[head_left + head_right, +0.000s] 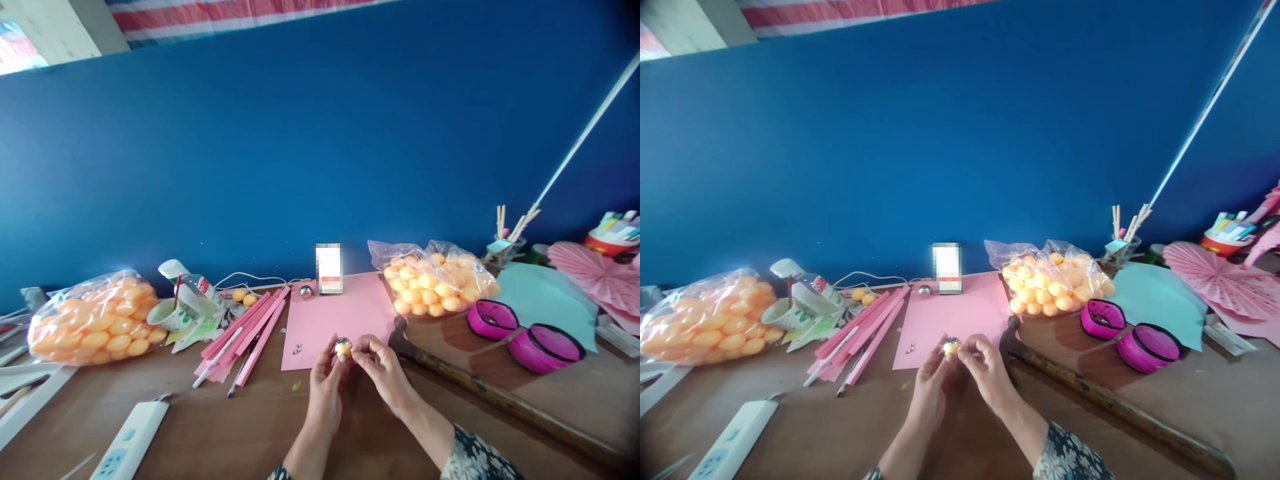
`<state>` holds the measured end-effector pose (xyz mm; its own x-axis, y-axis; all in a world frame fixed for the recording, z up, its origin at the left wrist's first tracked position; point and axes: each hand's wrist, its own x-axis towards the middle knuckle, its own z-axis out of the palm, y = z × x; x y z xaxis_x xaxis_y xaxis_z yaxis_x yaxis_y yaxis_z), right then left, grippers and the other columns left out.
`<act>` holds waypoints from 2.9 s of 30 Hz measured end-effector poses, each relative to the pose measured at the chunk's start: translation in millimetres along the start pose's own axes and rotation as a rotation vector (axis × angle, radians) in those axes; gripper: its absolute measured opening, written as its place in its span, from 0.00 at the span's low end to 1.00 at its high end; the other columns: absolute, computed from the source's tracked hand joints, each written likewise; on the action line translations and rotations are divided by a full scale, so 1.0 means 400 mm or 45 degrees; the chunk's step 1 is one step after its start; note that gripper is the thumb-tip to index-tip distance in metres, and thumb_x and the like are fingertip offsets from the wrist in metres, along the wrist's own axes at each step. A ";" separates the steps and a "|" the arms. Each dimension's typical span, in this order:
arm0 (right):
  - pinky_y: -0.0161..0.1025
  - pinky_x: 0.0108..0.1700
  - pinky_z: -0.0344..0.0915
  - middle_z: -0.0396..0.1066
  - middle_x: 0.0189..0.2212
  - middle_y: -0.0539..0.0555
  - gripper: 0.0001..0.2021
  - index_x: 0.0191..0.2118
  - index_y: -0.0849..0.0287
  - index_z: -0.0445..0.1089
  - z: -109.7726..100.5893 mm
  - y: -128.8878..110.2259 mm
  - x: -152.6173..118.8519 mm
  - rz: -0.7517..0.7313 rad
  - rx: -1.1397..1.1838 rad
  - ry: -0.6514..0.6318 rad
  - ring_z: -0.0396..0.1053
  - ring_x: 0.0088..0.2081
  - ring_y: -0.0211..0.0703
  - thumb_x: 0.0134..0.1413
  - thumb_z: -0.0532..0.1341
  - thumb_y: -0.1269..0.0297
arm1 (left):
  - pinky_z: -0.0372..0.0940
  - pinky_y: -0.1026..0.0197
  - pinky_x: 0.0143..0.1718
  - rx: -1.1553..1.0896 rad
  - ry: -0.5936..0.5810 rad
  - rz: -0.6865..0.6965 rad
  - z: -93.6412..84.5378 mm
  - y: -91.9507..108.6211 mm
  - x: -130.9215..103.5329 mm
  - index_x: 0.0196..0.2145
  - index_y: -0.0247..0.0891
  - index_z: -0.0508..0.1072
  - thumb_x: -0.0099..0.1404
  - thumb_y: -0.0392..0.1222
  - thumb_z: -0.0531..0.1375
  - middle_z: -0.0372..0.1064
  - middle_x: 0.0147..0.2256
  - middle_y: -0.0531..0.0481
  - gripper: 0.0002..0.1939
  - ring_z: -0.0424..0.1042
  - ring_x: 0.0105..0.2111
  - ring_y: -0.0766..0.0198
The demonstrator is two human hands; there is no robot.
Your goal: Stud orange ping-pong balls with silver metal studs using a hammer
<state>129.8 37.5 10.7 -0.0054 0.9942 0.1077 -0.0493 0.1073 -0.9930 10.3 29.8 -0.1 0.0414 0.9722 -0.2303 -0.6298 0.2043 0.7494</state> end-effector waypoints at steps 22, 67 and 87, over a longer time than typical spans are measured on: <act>0.36 0.39 0.61 0.64 0.30 0.50 0.07 0.28 0.59 0.66 -0.002 0.009 -0.002 0.053 0.084 -0.045 0.64 0.35 0.40 0.51 0.59 0.61 | 0.59 0.52 0.52 0.321 -0.010 0.108 -0.009 -0.011 0.002 0.51 0.39 0.64 0.54 0.40 0.62 0.69 0.47 0.42 0.26 0.67 0.48 0.55; 0.35 0.38 0.62 0.64 0.30 0.51 0.13 0.25 0.60 0.67 0.002 -0.005 -0.001 0.111 0.058 -0.042 0.64 0.34 0.40 0.48 0.59 0.54 | 0.62 0.54 0.49 0.507 0.027 0.171 -0.018 -0.013 0.009 0.50 0.37 0.65 0.54 0.42 0.62 0.70 0.45 0.42 0.26 0.70 0.45 0.56; 0.35 0.39 0.63 0.64 0.33 0.52 0.10 0.28 0.60 0.69 -0.006 0.006 0.003 0.072 -0.042 -0.059 0.65 0.36 0.40 0.48 0.60 0.57 | 0.65 0.54 0.45 0.522 0.080 0.203 -0.008 -0.009 0.004 0.48 0.36 0.68 0.50 0.44 0.64 0.73 0.40 0.41 0.27 0.71 0.41 0.55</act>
<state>132.2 39.0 8.2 -0.0536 0.9972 0.0526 -0.0147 0.0519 -0.9985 10.0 30.5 -5.2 -0.0865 0.9891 -0.1193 -0.2640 0.0927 0.9600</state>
